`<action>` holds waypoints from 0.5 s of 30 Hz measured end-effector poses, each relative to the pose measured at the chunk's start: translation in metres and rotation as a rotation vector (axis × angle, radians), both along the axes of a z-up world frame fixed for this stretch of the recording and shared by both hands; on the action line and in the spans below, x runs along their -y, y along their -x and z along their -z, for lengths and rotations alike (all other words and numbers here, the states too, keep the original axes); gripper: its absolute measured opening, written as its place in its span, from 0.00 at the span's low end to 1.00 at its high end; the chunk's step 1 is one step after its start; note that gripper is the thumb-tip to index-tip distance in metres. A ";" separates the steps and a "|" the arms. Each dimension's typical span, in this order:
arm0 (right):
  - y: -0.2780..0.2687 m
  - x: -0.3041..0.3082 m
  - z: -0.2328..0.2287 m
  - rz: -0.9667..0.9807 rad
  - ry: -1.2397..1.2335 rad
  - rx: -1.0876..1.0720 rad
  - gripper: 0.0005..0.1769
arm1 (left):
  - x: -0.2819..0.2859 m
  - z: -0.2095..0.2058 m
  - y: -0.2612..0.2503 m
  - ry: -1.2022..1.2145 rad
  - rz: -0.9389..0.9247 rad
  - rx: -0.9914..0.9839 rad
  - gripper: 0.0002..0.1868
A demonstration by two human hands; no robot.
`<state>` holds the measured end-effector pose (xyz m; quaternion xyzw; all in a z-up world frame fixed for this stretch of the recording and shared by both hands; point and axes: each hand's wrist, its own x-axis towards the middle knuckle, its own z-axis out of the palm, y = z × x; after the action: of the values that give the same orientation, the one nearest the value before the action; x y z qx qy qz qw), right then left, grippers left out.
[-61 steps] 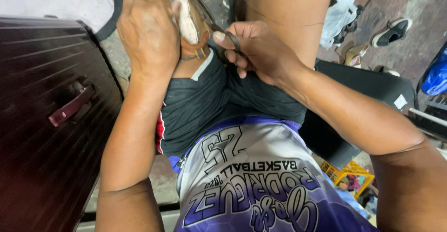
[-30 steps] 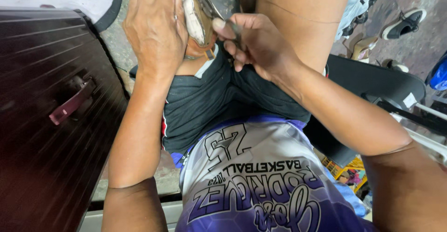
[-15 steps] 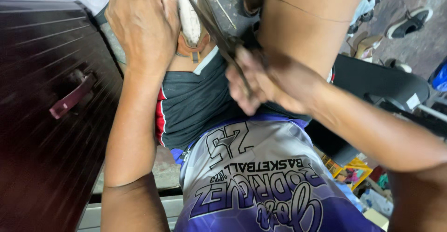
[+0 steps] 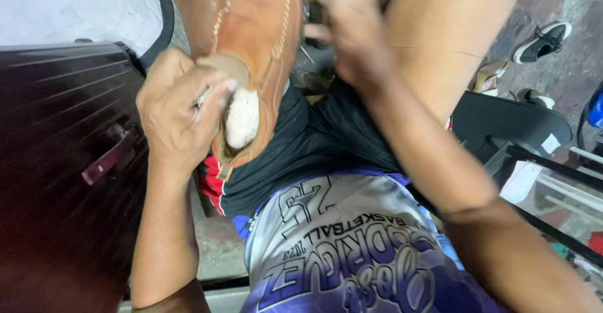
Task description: The person sews a brown leather shoe using a needle and thread, repeatedly pulling the thread through the sole and upper. They adjust the shoe's position and continue stitching along the edge.
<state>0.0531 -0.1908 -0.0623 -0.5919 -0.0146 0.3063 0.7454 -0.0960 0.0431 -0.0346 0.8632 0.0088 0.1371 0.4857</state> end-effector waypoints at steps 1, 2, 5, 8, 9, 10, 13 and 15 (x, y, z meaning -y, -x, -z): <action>0.001 -0.013 0.021 0.008 -0.126 -0.104 0.25 | 0.001 0.001 0.006 -0.003 0.013 0.000 0.06; 0.005 -0.023 0.038 0.016 -0.251 -0.210 0.27 | 0.001 0.002 0.011 -0.006 0.026 0.000 0.07; 0.013 -0.045 0.067 0.020 -0.497 -0.417 0.32 | -0.003 -0.001 0.017 -0.120 0.022 -0.058 0.08; 0.025 -0.053 0.073 0.023 -0.459 -0.430 0.34 | 0.000 -0.017 0.027 -0.312 -0.053 -0.130 0.07; 0.029 -0.051 0.071 0.046 -0.449 -0.425 0.35 | 0.003 -0.024 0.029 -0.377 -0.065 -0.145 0.08; 0.032 -0.050 0.069 0.069 -0.440 -0.420 0.35 | 0.009 -0.030 0.031 -0.396 -0.130 -0.131 0.09; 0.030 -0.058 0.062 0.079 -0.445 -0.397 0.34 | 0.032 -0.043 0.037 -0.469 -0.339 -0.098 0.13; 0.031 -0.063 0.058 0.115 -0.393 -0.314 0.31 | 0.045 -0.046 0.042 -0.515 -0.453 -0.111 0.18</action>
<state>0.0222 -0.1280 -0.1203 -0.3807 0.0756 0.3426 0.8556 -0.1383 -0.0023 0.0113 0.9397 0.1918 0.1922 0.2080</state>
